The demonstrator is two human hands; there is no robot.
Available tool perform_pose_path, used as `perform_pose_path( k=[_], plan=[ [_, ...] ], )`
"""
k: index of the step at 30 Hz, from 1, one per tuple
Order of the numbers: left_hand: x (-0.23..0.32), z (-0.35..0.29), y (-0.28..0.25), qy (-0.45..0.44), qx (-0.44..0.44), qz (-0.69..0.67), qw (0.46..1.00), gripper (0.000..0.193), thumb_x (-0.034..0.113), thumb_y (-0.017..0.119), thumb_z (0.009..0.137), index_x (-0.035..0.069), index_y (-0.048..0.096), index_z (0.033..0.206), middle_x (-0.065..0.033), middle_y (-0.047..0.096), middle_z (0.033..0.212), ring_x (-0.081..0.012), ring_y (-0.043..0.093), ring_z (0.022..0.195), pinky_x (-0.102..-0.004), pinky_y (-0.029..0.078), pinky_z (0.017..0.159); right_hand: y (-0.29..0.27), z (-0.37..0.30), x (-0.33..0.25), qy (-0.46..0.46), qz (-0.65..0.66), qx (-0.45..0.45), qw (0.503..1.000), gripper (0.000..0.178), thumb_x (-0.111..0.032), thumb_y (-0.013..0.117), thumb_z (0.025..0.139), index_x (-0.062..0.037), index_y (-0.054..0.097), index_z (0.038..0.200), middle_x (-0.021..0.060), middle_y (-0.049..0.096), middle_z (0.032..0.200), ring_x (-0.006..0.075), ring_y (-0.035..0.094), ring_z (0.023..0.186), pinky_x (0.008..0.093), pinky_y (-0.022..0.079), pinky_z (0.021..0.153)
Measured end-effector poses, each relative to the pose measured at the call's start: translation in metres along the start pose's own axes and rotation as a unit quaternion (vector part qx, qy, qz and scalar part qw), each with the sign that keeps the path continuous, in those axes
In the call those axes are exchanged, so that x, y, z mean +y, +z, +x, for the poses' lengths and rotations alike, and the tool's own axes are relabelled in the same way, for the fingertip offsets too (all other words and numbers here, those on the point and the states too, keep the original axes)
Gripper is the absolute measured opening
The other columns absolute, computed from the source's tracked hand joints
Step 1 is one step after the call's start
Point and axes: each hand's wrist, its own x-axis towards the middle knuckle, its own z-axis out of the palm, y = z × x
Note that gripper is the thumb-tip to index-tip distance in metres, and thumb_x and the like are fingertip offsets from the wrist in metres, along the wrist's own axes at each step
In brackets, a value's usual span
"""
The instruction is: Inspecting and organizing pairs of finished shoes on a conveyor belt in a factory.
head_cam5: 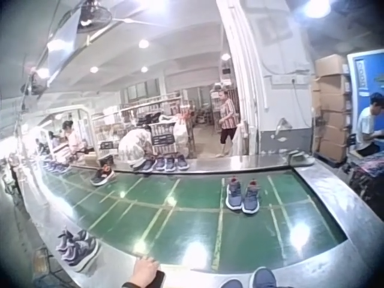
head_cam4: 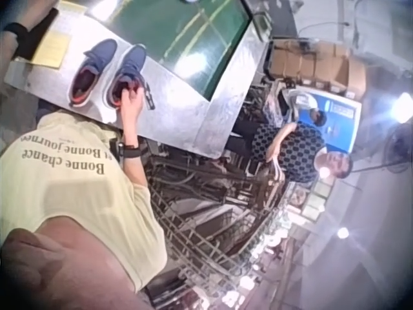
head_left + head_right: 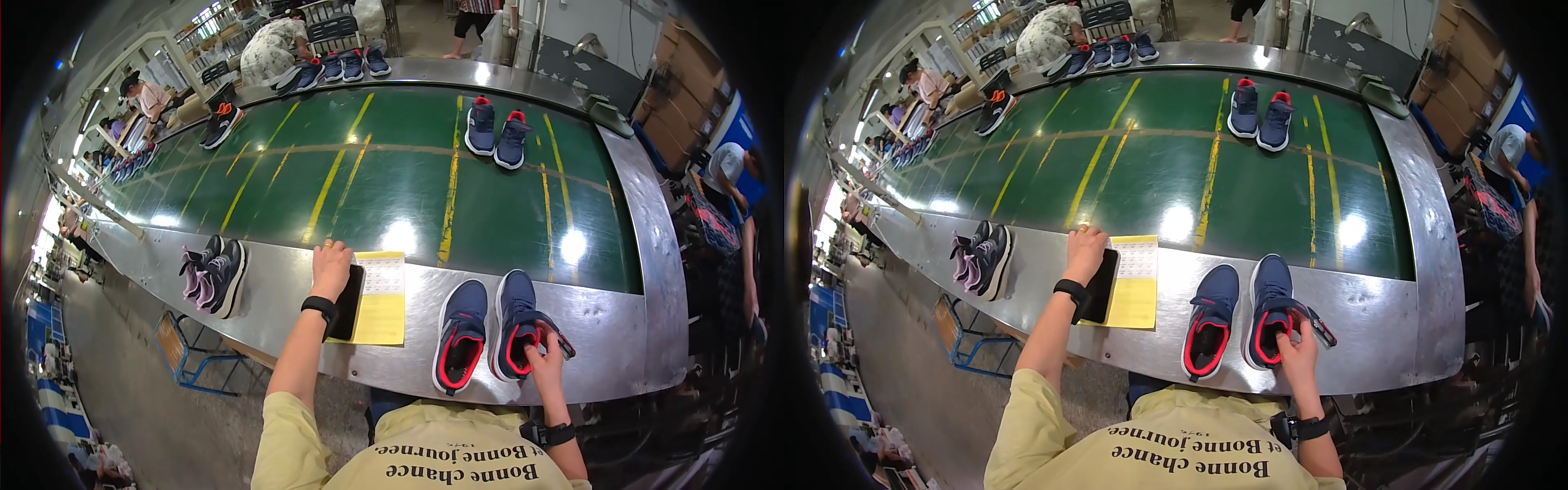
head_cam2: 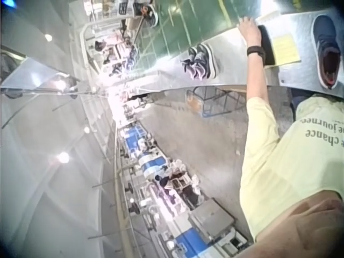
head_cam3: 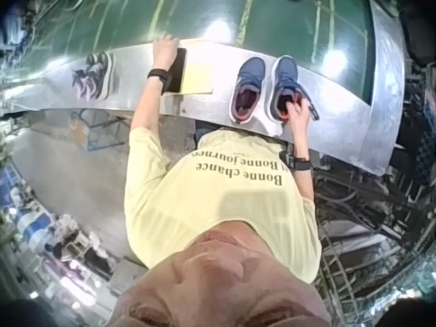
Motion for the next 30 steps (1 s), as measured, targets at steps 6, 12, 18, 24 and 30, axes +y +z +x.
perform_pose_path(
  k=[6,12,18,24,30],
  plan=[
    [0.006,0.004,-0.001,0.009,0.037,0.052,0.998,0.009,0.009,0.056,0.072,0.012,0.064,0.07,-0.0034,0.058,0.077,-0.0225,0.054,0.087,-0.0354,0.038,0.071,0.001,0.006,-0.002,-0.008,-0.007,0.001,1.0,0.048,0.002,0.055,0.079,0.0014,0.043,0.125,0.0102,0.053,0.116,0.0155,0.052,0.106,0.0235,0.049,0.075],
    [0.003,0.003,0.014,-0.022,0.085,0.02,0.996,0.004,0.016,0.059,0.071,0.013,0.061,0.07,-0.0038,0.058,0.077,-0.0233,0.053,0.086,-0.0392,0.037,0.074,0.003,0.008,0.016,-0.056,-0.073,0.041,0.995,0.045,-0.008,0.063,0.073,-0.001,0.051,0.116,0.0134,0.06,0.104,0.0214,0.059,0.097,0.0311,0.048,0.079],
    [0.014,0.001,-0.029,-0.062,0.11,-0.137,0.982,0.005,0.012,0.06,0.074,0.009,0.057,0.073,-0.0086,0.06,0.073,-0.0303,0.057,0.076,-0.0427,0.042,0.066,-0.005,-0.005,-0.003,-0.035,-0.055,0.059,0.996,0.054,-0.012,0.067,0.07,-0.0025,0.047,0.119,0.0154,0.057,0.11,0.0261,0.058,0.095,0.0325,0.047,0.078],
    [0.104,-0.029,-0.12,0.162,-0.085,-0.255,0.949,0.006,0.011,0.056,0.078,0.007,0.056,0.083,-0.0133,0.061,0.072,-0.0334,0.06,0.072,-0.0406,0.047,0.062,-0.009,-0.01,-0.085,-0.254,-0.127,0.096,0.954,0.035,-0.006,0.066,0.07,-0.0064,0.057,0.104,0.0103,0.06,0.104,0.024,0.058,0.092,0.031,0.047,0.073],
    [0.183,-0.064,-0.159,0.25,-0.173,-0.354,0.885,0.016,0.017,0.06,0.078,0.01,0.053,0.09,-0.0132,0.06,0.071,-0.0338,0.06,0.069,-0.0415,0.047,0.06,0.034,-0.022,-0.113,-0.39,-0.19,-0.133,0.891,0.013,-0.01,0.064,0.074,-0.0087,0.061,0.087,0.0071,0.061,0.081,0.026,0.058,0.078,0.0349,0.046,0.07]
  ],
)
